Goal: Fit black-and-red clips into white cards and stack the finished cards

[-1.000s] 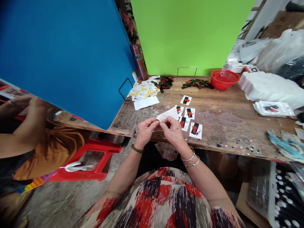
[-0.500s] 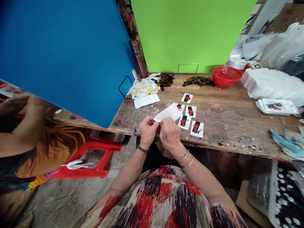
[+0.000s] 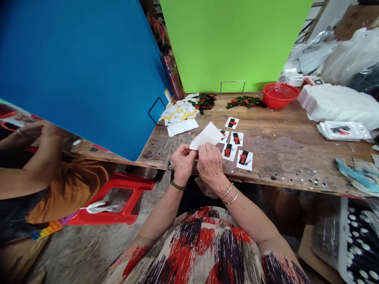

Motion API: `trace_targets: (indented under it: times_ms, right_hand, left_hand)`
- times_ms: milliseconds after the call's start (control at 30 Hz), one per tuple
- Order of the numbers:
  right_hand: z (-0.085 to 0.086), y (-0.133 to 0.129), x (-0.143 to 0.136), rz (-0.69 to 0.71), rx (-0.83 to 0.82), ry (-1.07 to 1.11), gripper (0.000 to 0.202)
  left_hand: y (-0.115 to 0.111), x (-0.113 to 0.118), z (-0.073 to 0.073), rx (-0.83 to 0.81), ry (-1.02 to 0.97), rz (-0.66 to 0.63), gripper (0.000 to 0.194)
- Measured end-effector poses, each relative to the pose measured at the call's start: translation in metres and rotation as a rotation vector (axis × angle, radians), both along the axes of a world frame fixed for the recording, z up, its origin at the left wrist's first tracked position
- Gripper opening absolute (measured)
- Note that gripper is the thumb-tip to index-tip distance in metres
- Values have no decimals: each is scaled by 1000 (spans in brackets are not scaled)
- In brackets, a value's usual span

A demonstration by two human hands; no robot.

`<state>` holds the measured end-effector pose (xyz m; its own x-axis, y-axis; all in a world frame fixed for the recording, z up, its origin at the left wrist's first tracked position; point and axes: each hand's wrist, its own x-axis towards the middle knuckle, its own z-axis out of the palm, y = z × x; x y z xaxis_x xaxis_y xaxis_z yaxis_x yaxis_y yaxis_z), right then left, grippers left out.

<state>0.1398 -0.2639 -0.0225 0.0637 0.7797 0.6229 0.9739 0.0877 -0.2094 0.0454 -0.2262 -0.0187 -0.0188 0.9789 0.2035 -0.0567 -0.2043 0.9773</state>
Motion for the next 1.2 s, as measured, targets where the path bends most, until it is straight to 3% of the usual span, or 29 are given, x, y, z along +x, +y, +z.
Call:
trace_targets:
  times_ms: [133, 367, 533, 633, 833, 1000, 1200]
  right_hand:
    - [-9, -1, 0, -10, 17, 51, 27]
    - [-12, -4, 4, -17, 14, 137, 27]
    - [-15, -2, 2, -17, 33, 104, 27]
    - [-19, -2, 2, -33, 33, 114, 25]
    - [-19, -4, 4, -36, 62, 115, 27]
    - [-18, -4, 6, -46, 75, 94, 27]
    - [-6, -5, 12, -16, 17, 10, 21]
  left_hand:
    - [-1, 2, -3, 74, 127, 41, 9]
    - [1, 1, -10, -102, -86, -100, 7]
    - [-3, 2, -3, 114, 230, 42, 11]
    - [-5, 5, -4, 153, 319, 101, 14]
    - [3, 11, -11, -180, -87, -56, 11]
    - [1, 12, -10, 0, 61, 26, 10]
    - [-3, 11, -2, -78, -80, -73, 12]
